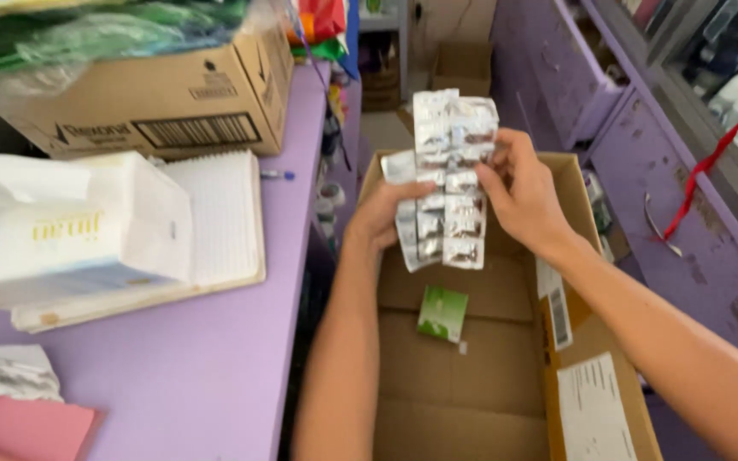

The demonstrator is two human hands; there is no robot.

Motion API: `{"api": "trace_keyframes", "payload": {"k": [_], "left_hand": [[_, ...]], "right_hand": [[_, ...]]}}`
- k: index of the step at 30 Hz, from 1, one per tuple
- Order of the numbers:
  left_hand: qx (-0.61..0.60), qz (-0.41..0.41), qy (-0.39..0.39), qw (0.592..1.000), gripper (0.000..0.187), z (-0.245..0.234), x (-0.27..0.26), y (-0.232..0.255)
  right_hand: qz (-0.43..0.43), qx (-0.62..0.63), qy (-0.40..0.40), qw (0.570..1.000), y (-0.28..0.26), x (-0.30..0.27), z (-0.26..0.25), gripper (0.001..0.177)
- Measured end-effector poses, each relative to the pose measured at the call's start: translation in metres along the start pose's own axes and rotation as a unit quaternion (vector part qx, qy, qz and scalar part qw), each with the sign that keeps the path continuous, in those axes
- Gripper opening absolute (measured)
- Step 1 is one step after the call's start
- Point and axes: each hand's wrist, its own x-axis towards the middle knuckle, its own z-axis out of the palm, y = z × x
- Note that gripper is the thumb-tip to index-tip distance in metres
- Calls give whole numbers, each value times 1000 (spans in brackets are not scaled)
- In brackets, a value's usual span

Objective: The person retrieves blister packs of pills from a purple drawer and places them into a cardboard box. They then pick up a green box, open it, and remove additional blister packs, arranging them in their hands.

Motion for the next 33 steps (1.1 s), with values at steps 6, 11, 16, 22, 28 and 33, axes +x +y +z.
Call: {"api": "trace_keyframes", "payload": {"k": [6,11,16,22,28,33], "left_hand": [[3,31,-11,999,50,11,-15,7],[-11,39,-13,999,51,20,-20,12],[4,47,-7,999,50,24,-18,16],[24,77,42,996,49,32,-21,25],[46,65,46,996,50,37,-22,29],[71,73,38,994,51,35,-22,27]], "right_hand": [[7,5,-2,1000,-6,-1,0,38],[7,-19,27,999,-2,-3,-7,40],[14,-10,31,999,3,-3,-12,40],[12,9,33,999,3,-2,-11,39],[33,11,25,999,3,-1,-11,39],[42,13,16,999,3,-1,-12,37]]}}
